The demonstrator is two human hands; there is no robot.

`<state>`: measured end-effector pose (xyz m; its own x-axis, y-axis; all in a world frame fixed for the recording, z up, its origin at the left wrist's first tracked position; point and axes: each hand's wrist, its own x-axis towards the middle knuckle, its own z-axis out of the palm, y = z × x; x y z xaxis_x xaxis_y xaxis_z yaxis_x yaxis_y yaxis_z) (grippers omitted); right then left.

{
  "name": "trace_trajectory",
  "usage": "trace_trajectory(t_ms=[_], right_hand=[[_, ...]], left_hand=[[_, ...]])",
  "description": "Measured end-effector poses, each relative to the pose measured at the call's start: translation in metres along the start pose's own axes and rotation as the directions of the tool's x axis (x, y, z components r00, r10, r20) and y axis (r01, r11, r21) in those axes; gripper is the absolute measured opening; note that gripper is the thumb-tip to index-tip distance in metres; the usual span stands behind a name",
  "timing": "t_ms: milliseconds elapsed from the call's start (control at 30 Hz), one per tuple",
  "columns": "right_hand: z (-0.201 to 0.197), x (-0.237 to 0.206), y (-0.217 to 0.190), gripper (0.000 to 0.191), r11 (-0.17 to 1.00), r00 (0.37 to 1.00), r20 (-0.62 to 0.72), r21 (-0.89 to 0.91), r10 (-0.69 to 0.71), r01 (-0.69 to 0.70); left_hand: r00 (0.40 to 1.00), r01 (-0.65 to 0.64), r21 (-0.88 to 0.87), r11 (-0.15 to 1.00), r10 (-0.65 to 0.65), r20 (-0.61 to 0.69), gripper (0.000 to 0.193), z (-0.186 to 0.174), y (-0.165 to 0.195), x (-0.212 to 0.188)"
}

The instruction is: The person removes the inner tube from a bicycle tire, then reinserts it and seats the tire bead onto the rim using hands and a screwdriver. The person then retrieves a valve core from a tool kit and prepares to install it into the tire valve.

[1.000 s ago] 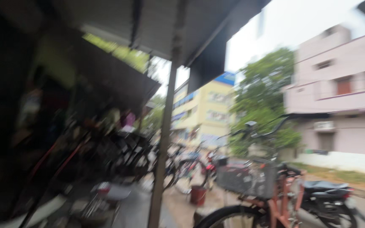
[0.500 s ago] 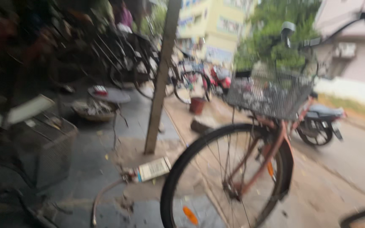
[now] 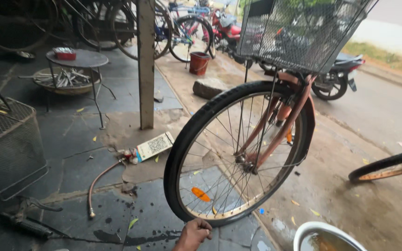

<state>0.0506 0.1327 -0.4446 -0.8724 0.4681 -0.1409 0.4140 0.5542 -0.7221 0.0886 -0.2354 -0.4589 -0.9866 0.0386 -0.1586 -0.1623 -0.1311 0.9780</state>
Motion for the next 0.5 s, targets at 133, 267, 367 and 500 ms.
trace_trajectory(t_ms=[133,267,367,500], right_hand=[[-0.011,0.014,-0.006,0.026,1.0,1.0,0.005,-0.013,-0.002,0.002],[0.029,0.002,-0.022,0.024,0.995,0.989,0.125,0.068,-0.079,0.071],[0.093,-0.028,-0.028,0.023,0.971,0.95,0.276,0.225,-0.143,0.081],[0.141,-0.056,-0.024,0.022,0.9,0.884,0.409,0.436,-0.228,0.03]], left_hand=[[0.997,-0.059,-0.107,0.993,0.064,0.046,0.017,0.006,-0.013,0.0],[0.998,0.021,-0.047,0.999,-0.018,0.062,0.018,0.018,-0.021,0.0],[0.998,0.044,0.031,0.999,-0.045,0.04,0.013,0.021,-0.024,0.002],[0.997,0.05,0.132,0.99,-0.056,0.045,0.013,0.019,-0.032,0.005]])
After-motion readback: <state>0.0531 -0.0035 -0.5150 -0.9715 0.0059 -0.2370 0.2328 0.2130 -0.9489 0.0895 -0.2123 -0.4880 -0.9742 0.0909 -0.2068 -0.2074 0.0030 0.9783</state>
